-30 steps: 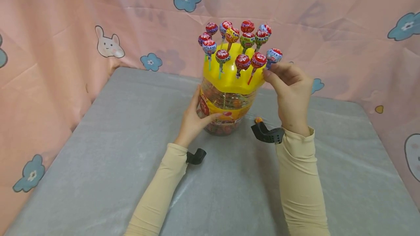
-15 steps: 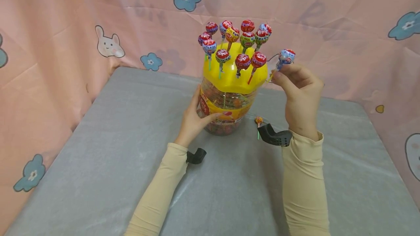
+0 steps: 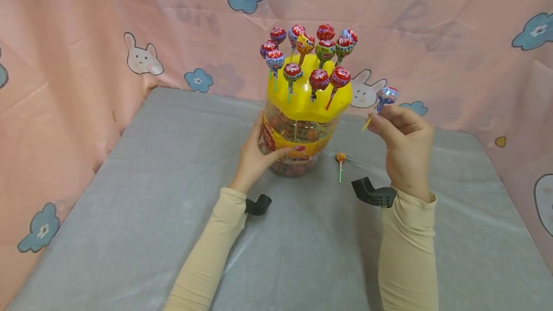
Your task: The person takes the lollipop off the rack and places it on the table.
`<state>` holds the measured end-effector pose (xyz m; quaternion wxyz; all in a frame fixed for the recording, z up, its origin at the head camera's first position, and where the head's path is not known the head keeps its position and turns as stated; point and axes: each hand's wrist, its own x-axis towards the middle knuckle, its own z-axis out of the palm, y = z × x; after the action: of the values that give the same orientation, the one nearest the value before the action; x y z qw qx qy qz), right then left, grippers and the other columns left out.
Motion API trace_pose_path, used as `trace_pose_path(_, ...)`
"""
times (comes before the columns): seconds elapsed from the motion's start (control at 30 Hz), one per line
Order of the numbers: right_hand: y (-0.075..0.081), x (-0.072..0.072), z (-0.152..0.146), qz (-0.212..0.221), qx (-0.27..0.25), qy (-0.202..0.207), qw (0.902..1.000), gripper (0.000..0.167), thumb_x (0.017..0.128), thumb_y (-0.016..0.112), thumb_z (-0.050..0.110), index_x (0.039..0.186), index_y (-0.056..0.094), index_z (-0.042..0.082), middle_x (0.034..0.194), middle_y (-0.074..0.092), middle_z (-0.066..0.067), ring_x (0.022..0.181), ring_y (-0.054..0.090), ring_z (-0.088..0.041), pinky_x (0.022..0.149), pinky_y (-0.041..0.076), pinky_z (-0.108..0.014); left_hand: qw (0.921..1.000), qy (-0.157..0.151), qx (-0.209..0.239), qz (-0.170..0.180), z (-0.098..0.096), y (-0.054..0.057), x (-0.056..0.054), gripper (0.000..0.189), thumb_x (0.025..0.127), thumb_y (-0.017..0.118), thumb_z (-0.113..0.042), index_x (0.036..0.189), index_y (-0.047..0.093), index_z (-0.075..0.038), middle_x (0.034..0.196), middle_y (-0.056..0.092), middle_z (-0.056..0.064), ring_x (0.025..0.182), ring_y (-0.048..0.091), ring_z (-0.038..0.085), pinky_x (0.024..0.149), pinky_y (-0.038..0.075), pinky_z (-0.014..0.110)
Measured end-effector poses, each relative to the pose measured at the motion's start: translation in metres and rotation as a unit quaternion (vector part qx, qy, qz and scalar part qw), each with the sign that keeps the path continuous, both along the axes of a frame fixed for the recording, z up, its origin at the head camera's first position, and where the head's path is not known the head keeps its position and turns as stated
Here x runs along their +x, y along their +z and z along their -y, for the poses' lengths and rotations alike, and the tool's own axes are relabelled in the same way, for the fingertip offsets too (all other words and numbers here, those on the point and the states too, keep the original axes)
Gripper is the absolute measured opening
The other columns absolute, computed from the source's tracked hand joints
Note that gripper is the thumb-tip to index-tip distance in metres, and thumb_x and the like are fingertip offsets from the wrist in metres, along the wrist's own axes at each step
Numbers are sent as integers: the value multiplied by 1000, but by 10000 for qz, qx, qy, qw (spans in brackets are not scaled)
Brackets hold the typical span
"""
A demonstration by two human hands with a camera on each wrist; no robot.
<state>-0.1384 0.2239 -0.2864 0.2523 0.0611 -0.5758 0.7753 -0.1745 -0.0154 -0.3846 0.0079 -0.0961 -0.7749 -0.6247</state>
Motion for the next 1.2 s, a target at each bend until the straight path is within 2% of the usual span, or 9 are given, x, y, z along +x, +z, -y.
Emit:
trace_pose_path(0.4,-39,13,-26,1054,-74,80,9944,2,82,67,-8,84,68,-8,78,68,-11,68,64,-20,66,56,-26,10000,-6,-14,-72,0,-1,-1,100,80,77,-24,153,10,-19,155,22,3,135,33,22,104,38,38)
trace_pose_path(0.67,-67,11,-45,1380,195,788,9871,12,85,62,-10,84,71,-2,77,70,-7,68,66,-16,66,56,-24,9999,-86,131,-60,2,-2,-1,98,81,77,-25,153,11,-22,153,27,-2,135,32,18,107,35,38)
trace_pose_path(0.87,-90,3,-57,2011,528,1204,9707,16,87,61,-7,84,72,4,78,70,-3,68,66,-13,66,55,-23,9999,-92,132,4,2,-1,-1,98,81,76,-25,153,10,-22,153,26,-2,134,33,18,106,36,37)
trace_pose_path(1.03,-110,-3,-65,2589,787,1184,9554,16,88,63,-3,81,72,9,78,69,0,69,64,-9,67,54,-20,9999,-65,95,18,1,0,-1,98,81,76,-25,153,10,-22,153,26,-2,133,34,20,105,37,37)
trace_pose_path(1.2,-120,-4,-73,3328,891,1292,9298,22,89,61,-2,78,72,14,80,69,2,71,65,-8,66,55,-20,9999,-49,61,-72,0,0,-2,101,80,78,-22,153,9,-18,154,24,2,132,37,23,102,40,37)
